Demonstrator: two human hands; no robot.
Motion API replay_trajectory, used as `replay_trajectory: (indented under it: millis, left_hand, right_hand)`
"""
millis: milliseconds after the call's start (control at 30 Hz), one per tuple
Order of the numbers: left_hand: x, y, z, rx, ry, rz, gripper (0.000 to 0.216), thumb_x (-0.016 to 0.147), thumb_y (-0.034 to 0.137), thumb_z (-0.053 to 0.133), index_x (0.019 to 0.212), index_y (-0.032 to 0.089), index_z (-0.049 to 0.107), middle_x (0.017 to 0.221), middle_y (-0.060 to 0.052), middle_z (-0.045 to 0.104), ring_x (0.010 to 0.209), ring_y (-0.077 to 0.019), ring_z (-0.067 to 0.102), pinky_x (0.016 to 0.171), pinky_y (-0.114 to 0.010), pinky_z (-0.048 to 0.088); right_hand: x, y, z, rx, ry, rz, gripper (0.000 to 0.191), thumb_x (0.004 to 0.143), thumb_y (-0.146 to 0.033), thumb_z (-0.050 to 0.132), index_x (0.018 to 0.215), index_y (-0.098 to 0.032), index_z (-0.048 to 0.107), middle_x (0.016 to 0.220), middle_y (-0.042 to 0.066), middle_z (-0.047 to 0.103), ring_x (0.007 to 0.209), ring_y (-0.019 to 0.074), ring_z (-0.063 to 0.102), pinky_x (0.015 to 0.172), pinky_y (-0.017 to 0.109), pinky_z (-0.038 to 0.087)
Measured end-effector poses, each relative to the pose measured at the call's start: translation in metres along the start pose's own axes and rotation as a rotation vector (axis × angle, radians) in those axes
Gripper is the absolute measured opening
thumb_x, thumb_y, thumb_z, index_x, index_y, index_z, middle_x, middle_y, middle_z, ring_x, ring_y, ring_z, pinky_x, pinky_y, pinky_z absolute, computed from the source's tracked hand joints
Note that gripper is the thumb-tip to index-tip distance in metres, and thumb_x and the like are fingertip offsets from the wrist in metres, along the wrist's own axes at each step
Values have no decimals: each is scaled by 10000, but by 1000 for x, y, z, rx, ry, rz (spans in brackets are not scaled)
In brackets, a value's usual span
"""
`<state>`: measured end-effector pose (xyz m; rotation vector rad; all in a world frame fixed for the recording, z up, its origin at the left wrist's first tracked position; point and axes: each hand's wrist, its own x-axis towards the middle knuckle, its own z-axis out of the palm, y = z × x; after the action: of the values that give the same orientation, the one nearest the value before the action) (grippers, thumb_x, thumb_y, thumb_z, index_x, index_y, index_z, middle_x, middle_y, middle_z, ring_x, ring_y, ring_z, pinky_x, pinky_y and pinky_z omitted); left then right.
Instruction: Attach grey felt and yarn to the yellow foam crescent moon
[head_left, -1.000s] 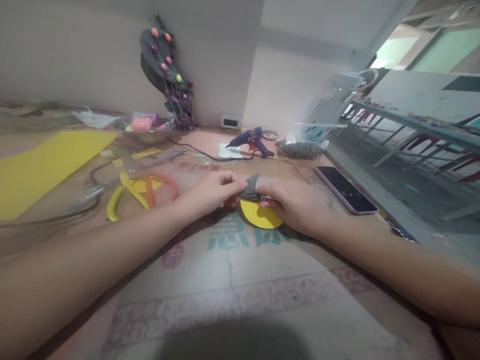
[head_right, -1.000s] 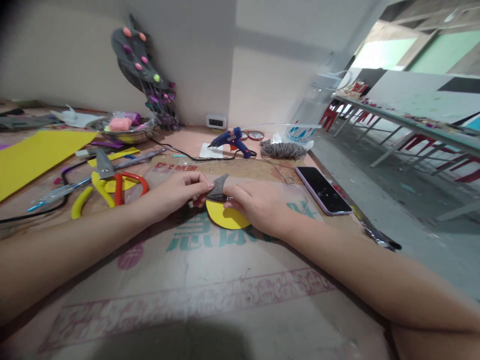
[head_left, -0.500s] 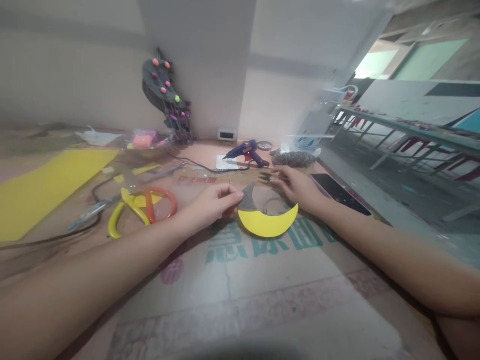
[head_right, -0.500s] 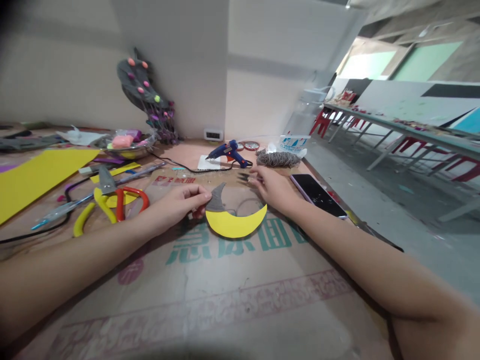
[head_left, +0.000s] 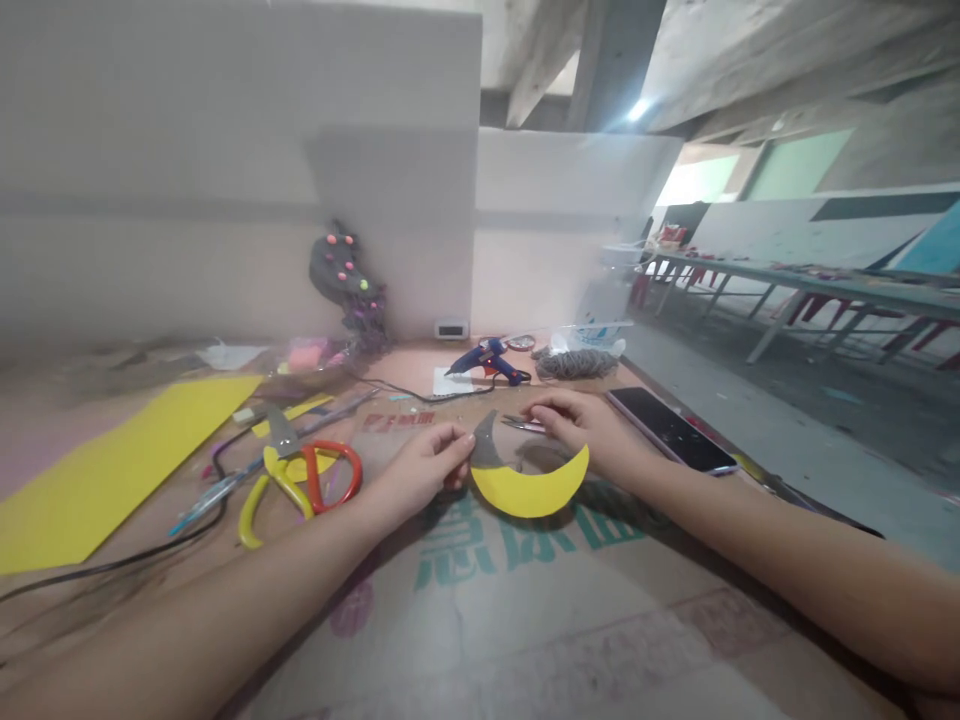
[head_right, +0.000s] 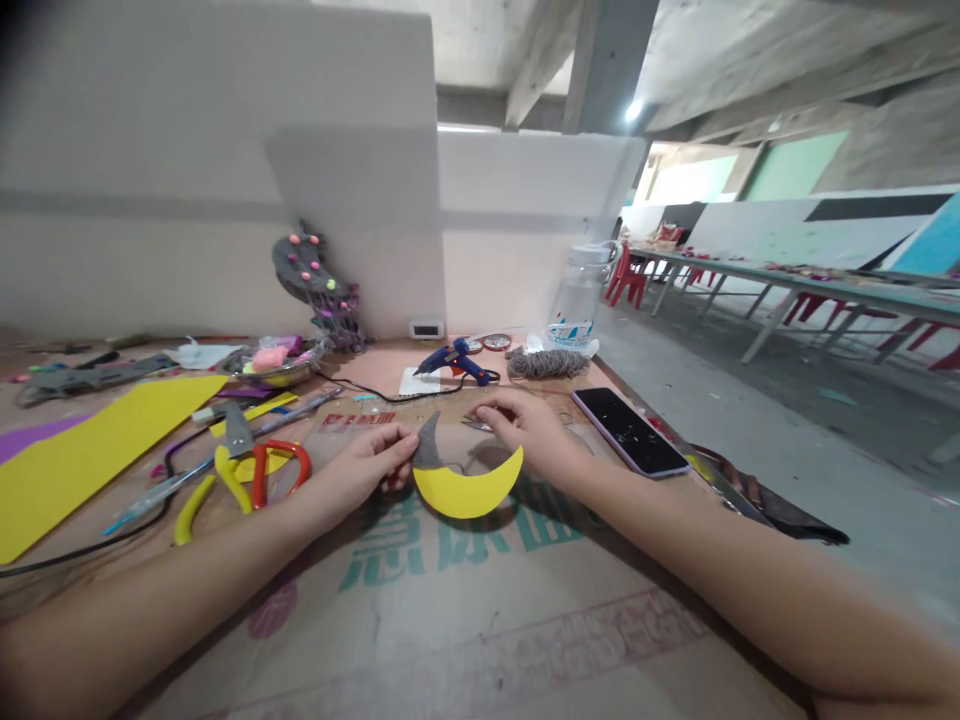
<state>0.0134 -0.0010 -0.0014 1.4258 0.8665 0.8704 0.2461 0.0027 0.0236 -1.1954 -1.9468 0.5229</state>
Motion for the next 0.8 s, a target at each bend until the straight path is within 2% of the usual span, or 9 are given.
replay_trajectory:
  millis: [33,100,200,267,367,467,633,800]
  left_hand:
    - [0,0,0,-6,3,3,461,721,608,657,769,176,502,530,72,473,453,-69,404,458,-197,292]
    - [0,0,1,-17,7,6,470,728,619,651,775,177,498,529,76,471,449,-65,402,457,-195,296]
    - [1,-2,0,-14,14,15,471,744,621,641,799,172,508,539,77,475,449,-62,408,457,-193,296]
    - [1,-4,-1,-3,6,28,463,757,617,632,815,172,517,547,73,481,455,-68,420,456,-197,293]
    - [3,-7,-2,23,-14,42,445,783,610,611,824,175,527,552,68,478,464,-77,421,456,-205,285]
    - [4,-11,-3,39,-42,61,447,797,620,592,806,176,533,546,69,458,462,-77,397,455,-207,267]
    - [5,-13,-5,37,-71,81,448,808,623,577,802,178,528,544,70,452,466,-77,388,458,-206,273]
    - [3,-10,-5,42,-64,79,435,808,604,595,834,175,530,573,66,469,490,-78,423,478,-203,311]
  right_hand:
    - [-3,-7,3,166,-76,120,246,917,-351,514,935,-152,658,946,87,704,577,115,562,546,271,455]
    - [-8,-15,11,463,-179,277,295,881,-397,585,1036,-150,627,1041,106,702,499,68,518,480,233,414]
    - [-14,-16,23,783,-280,398,431,796,-422,713,1113,-154,597,1026,110,713,668,112,638,591,240,485]
    - [-16,-13,26,894,-369,457,513,712,-401,797,1123,-161,603,947,83,721,759,142,672,665,255,509]
    - [-15,-14,25,899,-449,526,526,614,-349,866,1052,-162,643,801,28,705,677,124,660,649,238,498]
    - [-13,-16,22,816,-422,552,416,609,-344,865,925,-151,676,749,5,681,629,102,625,611,220,466]
    - [-12,-14,25,725,-384,527,395,586,-417,862,801,-144,675,691,-17,653,600,92,586,597,221,431]
    - [-10,-3,35,695,-368,455,452,571,-526,836,795,-167,677,714,-16,660,627,105,594,647,243,452]
